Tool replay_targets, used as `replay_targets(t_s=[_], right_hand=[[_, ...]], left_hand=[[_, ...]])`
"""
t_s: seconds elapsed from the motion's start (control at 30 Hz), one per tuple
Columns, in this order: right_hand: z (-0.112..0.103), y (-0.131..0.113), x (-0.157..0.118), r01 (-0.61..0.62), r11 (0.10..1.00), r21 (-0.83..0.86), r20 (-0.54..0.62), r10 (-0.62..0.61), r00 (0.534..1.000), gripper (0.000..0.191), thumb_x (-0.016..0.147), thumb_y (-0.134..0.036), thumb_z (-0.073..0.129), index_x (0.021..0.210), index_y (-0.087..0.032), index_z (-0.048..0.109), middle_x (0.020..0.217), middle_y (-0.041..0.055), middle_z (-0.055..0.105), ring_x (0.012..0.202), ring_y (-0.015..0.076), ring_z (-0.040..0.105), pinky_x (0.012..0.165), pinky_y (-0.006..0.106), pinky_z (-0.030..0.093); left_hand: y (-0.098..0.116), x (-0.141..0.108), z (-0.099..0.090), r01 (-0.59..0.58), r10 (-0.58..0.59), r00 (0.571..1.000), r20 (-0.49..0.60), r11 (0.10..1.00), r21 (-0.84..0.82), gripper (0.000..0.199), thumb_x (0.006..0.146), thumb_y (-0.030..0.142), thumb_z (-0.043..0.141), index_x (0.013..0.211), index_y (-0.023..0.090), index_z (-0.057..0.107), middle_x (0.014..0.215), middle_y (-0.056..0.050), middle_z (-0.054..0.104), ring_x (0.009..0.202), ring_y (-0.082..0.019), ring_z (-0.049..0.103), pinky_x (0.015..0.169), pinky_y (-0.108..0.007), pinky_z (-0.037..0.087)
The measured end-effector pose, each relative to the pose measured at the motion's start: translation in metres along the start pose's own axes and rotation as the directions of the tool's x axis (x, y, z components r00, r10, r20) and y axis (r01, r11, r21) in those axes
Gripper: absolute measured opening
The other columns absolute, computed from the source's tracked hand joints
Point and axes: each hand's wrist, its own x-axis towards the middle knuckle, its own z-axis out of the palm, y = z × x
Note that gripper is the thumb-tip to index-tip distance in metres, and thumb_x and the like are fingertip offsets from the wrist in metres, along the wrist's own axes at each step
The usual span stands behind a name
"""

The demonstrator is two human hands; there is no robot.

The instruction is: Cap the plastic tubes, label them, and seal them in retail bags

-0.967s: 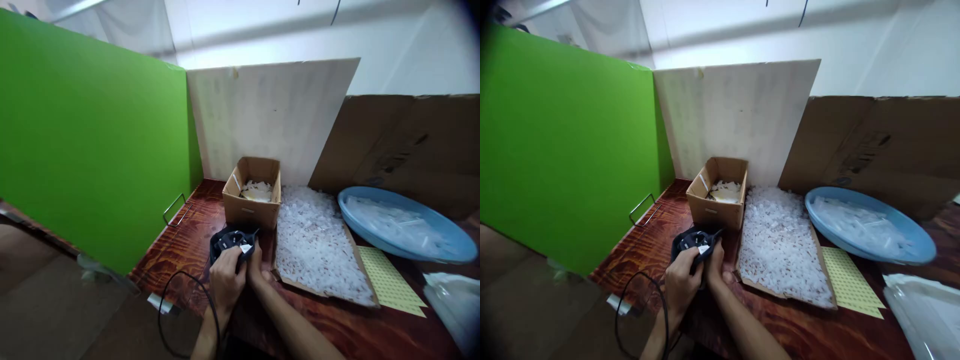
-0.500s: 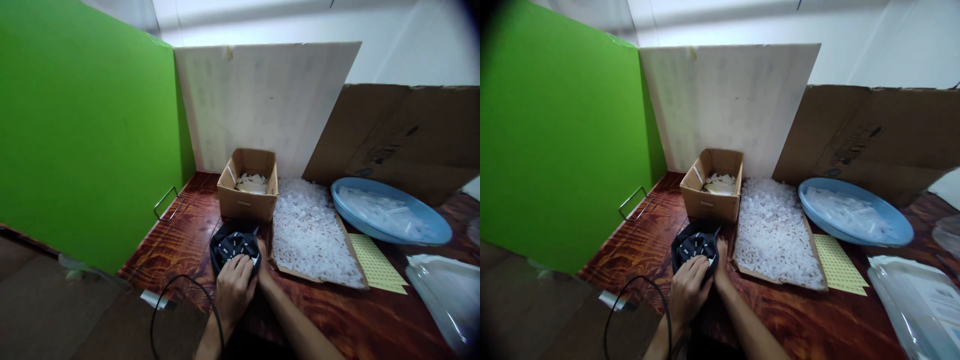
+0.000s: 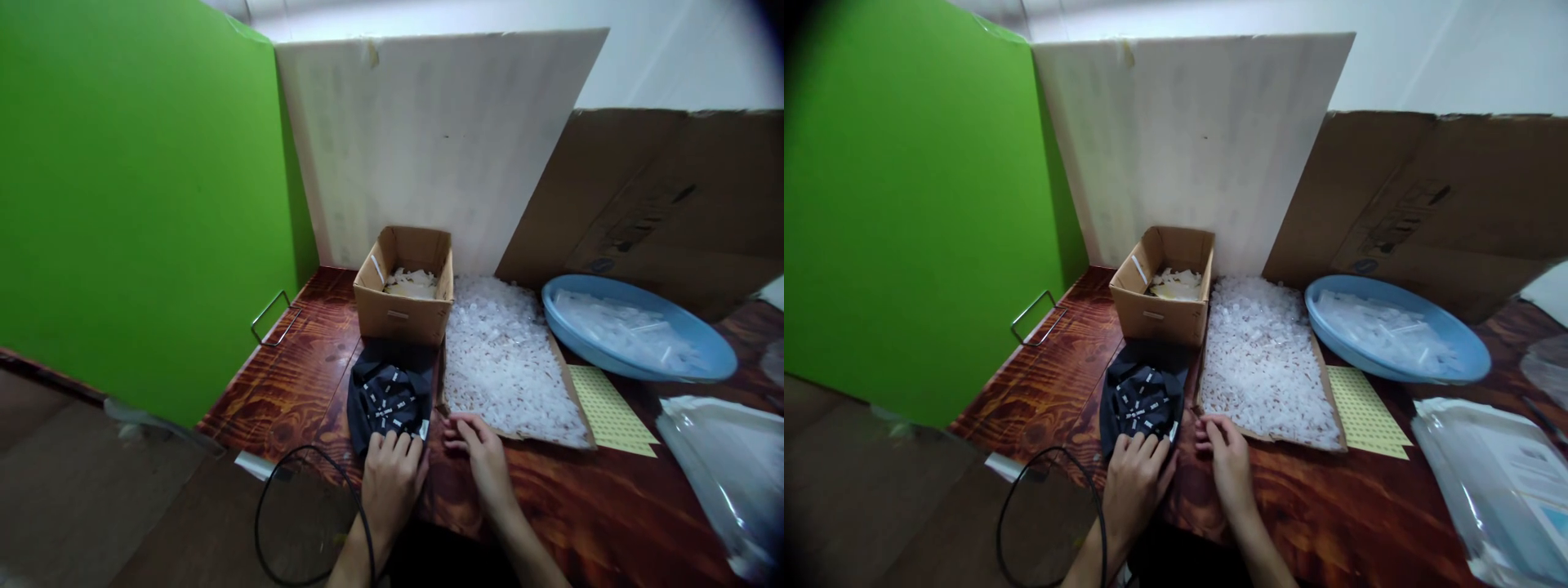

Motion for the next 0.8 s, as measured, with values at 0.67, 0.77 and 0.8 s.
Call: replay_targets(t_s=[0.67, 0.77, 0.8], right_hand=[[-0.086, -0.061, 0.045, 0.460, 0.796, -0.393, 0.277, -0.375, 0.885, 0.032, 0.101, -0.036, 0.047, 0.103, -0.019, 0.074, 0.088, 0.0071, 0.075, 0.076, 0.0221, 0.067, 0.075, 0.031, 0.047], [-0.140, -0.049, 0.036, 0.494, 0.778, -0.387, 0.283, -0.410, 0.867, 0.035, 0.102, -0.034, 0.043, 0.093, -0.019, 0.073, 0.081, 0.0077, 0.073, 0.073, 0.0222, 0.065, 0.072, 0.031, 0.044], [-0.152, -0.043, 0.033, 0.552, 0.745, -0.373, 0.333, -0.448, 0.830, 0.034, 0.103, -0.032, 0.043, 0.094, -0.019, 0.073, 0.081, 0.0080, 0.072, 0.073, 0.0219, 0.065, 0.072, 0.031, 0.043]], left_hand=[[0.063, 0.008, -0.009, 0.020, 0.012, 0.961, -0.277, 0.994, 0.111, 0.020, 0.097, 0.019, 0.057, 0.114, 0.020, 0.068, 0.103, -0.008, 0.075, 0.098, -0.025, 0.067, 0.094, -0.042, 0.043], [0.113, 0.017, 0.017, -0.048, 0.048, 0.996, -0.081, 0.999, 0.009, 0.020, 0.099, 0.016, 0.051, 0.088, 0.019, 0.067, 0.081, -0.005, 0.071, 0.077, -0.021, 0.064, 0.075, -0.034, 0.044], [0.126, 0.021, 0.026, -0.022, 0.022, 1.000, -0.022, 1.000, -0.004, 0.024, 0.099, 0.017, 0.050, 0.079, 0.020, 0.064, 0.075, -0.004, 0.069, 0.071, -0.020, 0.062, 0.070, -0.034, 0.042]])
